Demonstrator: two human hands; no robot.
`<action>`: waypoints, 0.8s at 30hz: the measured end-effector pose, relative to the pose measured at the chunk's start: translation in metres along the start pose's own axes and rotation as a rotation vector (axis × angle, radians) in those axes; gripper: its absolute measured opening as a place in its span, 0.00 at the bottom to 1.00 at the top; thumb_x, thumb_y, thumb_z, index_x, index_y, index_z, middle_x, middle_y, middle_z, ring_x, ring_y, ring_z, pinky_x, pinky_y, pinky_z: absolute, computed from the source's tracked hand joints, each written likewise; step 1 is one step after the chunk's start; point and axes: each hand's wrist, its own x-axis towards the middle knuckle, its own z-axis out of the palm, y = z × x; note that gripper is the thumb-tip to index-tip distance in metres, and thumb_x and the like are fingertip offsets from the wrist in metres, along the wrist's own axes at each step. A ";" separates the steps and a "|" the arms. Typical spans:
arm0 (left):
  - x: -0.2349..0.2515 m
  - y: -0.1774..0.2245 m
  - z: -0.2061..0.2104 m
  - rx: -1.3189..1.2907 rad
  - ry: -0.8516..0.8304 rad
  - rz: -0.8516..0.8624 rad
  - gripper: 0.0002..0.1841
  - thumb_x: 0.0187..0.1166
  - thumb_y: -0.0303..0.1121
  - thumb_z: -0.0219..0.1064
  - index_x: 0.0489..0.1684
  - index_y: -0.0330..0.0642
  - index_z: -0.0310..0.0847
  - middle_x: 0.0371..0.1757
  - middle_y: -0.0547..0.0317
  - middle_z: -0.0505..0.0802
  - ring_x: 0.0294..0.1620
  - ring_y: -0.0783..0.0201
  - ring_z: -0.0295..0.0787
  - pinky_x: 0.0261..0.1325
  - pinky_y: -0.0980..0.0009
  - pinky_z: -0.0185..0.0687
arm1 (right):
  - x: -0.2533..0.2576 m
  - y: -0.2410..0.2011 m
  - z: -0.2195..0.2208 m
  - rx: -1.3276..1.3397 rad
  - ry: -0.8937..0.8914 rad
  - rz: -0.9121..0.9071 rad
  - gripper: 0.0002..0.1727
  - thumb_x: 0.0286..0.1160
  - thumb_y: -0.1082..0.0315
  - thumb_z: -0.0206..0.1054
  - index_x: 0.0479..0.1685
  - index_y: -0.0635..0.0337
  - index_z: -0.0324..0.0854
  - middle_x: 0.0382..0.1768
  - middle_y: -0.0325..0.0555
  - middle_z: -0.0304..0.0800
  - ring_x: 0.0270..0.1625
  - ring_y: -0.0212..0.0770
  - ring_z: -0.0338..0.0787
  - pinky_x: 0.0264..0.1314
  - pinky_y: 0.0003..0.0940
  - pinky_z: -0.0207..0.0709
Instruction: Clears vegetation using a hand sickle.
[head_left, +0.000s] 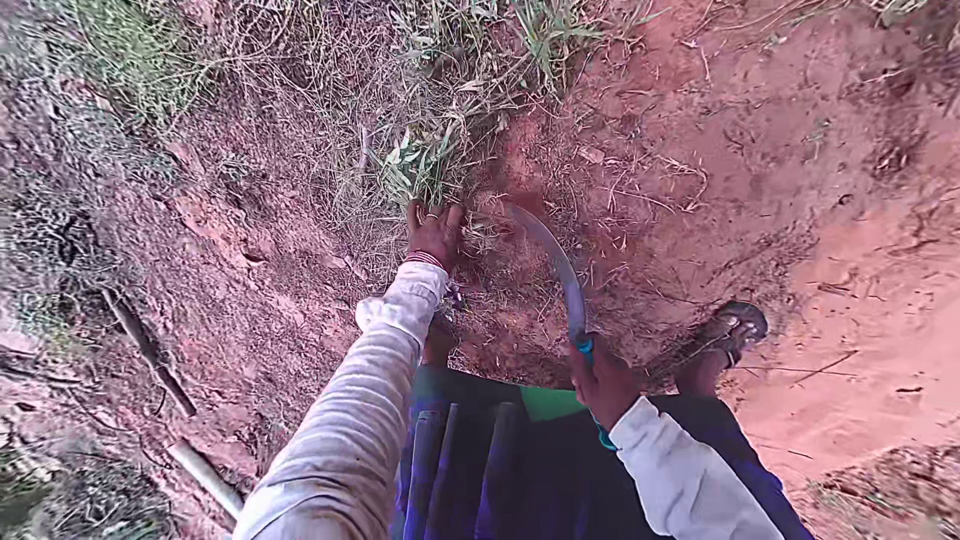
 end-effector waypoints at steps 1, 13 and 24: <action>0.005 -0.011 -0.006 0.023 -0.063 -0.071 0.35 0.62 0.18 0.78 0.76 0.35 0.76 0.75 0.39 0.86 0.84 0.35 0.73 0.89 0.25 0.30 | 0.006 -0.005 0.004 0.082 -0.004 -0.008 0.31 0.92 0.52 0.54 0.69 0.79 0.69 0.26 0.55 0.84 0.24 0.48 0.88 0.34 0.46 0.85; 0.002 0.056 -0.038 -0.026 -0.225 0.110 0.38 0.69 0.23 0.74 0.86 0.41 0.70 0.89 0.43 0.73 0.94 0.40 0.57 0.92 0.29 0.29 | -0.008 0.031 0.006 0.241 0.197 -0.016 0.33 0.87 0.50 0.49 0.63 0.80 0.71 0.17 0.37 0.76 0.14 0.28 0.79 0.20 0.26 0.78; 0.032 0.025 0.013 0.036 -0.429 -0.154 0.19 0.78 0.31 0.71 0.65 0.33 0.86 0.72 0.30 0.86 0.81 0.31 0.74 0.87 0.26 0.46 | 0.014 0.052 -0.010 0.107 0.120 0.015 0.31 0.90 0.52 0.50 0.65 0.79 0.70 0.22 0.46 0.79 0.18 0.37 0.81 0.26 0.36 0.80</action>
